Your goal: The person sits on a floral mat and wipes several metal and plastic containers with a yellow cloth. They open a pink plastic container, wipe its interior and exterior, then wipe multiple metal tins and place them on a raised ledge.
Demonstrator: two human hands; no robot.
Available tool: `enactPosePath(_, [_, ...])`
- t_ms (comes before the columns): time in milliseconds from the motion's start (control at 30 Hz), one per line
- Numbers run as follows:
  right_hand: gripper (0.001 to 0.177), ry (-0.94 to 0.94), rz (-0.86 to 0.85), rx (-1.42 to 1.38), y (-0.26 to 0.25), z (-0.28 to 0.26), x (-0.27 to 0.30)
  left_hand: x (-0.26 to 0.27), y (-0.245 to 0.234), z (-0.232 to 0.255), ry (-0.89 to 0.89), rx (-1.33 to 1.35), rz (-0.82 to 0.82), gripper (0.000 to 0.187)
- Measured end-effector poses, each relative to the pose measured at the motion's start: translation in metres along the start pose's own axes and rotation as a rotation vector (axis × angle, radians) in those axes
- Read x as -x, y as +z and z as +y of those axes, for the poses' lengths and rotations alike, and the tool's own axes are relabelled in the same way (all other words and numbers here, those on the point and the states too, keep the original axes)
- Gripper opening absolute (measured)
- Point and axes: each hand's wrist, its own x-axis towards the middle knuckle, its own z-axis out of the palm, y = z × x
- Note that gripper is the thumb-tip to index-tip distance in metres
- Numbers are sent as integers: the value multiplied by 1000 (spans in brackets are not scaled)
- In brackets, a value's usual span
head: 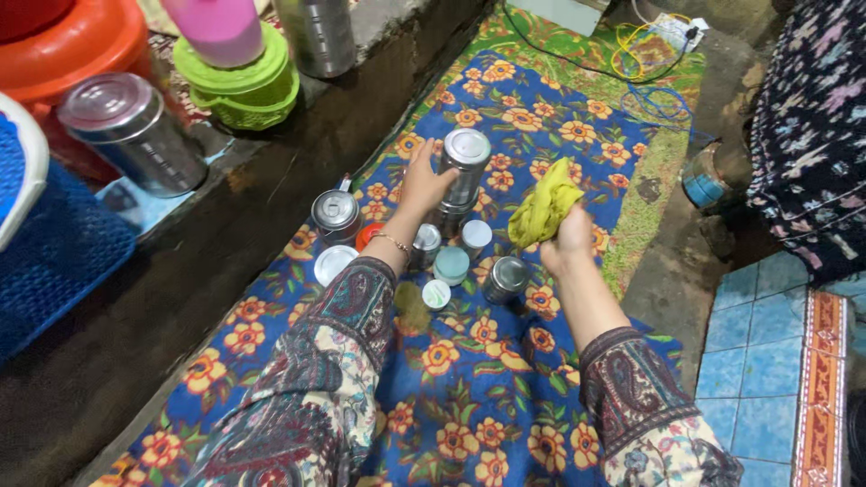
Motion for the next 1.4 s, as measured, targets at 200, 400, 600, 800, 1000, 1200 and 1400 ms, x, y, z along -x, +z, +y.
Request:
enactPosePath(200, [34,53,-16,41,-6,6,11,-18,17,47,47,-289,-39,117])
enactPosePath(400, [33,70,-16,49,-14,-5,21,-28,18,72,-43,-440,-126,121])
enactPosePath(600, [33,-19,85,-10,-28,-21,21,-16,41,74,318,-108,96,116])
enactPosePath(800, [28,-166,89,-125,-33,-32,9,46,112,69,361,-325,-222,112])
enactPosePath(1000, [28,-120,93,-118,-30,-20,14,78,171,34,451,-454,-268,95])
enactPosePath(1200, [30,-89,48,-120,-30,-16,16,94,171,11,339,-644,-501,110])
enactPosePath(1400, [29,-79,59,-99,-28,-10,16,74,145,13,339,-619,-436,85])
